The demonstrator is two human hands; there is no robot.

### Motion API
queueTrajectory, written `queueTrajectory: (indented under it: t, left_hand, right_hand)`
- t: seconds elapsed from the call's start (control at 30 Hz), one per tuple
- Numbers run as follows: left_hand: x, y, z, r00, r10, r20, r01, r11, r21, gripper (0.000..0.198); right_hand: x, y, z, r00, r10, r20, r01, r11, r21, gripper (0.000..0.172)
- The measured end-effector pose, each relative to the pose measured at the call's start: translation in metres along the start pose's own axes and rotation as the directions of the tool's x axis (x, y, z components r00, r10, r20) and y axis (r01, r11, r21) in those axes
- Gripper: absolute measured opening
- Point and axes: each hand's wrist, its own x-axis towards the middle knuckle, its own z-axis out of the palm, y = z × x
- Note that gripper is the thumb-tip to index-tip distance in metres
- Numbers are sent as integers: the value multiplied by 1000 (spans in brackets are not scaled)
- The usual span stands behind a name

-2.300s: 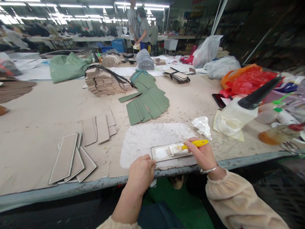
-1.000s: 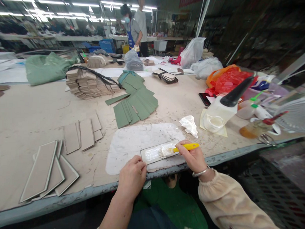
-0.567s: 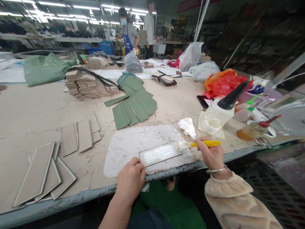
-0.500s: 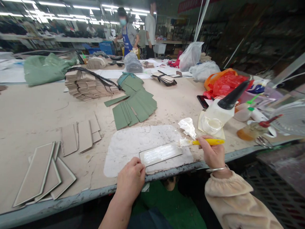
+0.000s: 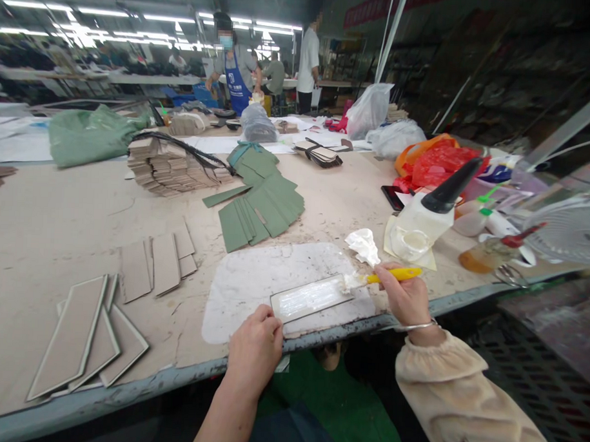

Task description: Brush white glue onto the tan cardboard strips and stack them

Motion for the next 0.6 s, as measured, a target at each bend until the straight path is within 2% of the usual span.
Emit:
queueTrajectory:
  t: [0.1, 0.2, 0.3, 0.37, 0.47, 0.6]
  left_hand:
    - [1, 2, -2, 1000, -12, 10, 12, 1000, 3, 25]
    - [1, 2, -3, 1000, -20, 16, 20, 1000, 4, 25]
    - [0, 2, -3, 1000, -15, 20, 15, 1000, 4, 25]
    - [-1, 2, -3, 1000, -8, 16, 7, 1000, 4, 24]
    - [-1, 1, -3, 1000, 0, 17, 0, 1000, 4, 25]
    - [-2, 2, -4, 1000, -1, 23, 1, 1000, -13, 25]
  right_hand:
    - [-2, -3, 1, 999, -10, 42, 8, 999, 43, 29]
    - [-3, -2, 3, 995, -43, 89, 42, 999, 13, 27]
    - [-2, -2, 3, 999, -31, 15, 31, 999, 29, 27]
    - [-4, -5, 7, 1000, 15, -14, -13, 994, 108, 27]
    - [-14, -19, 23, 995, 47, 83, -66, 969, 236, 27]
    - [-28, -34, 45, 956, -63, 287, -6, 973, 233, 26]
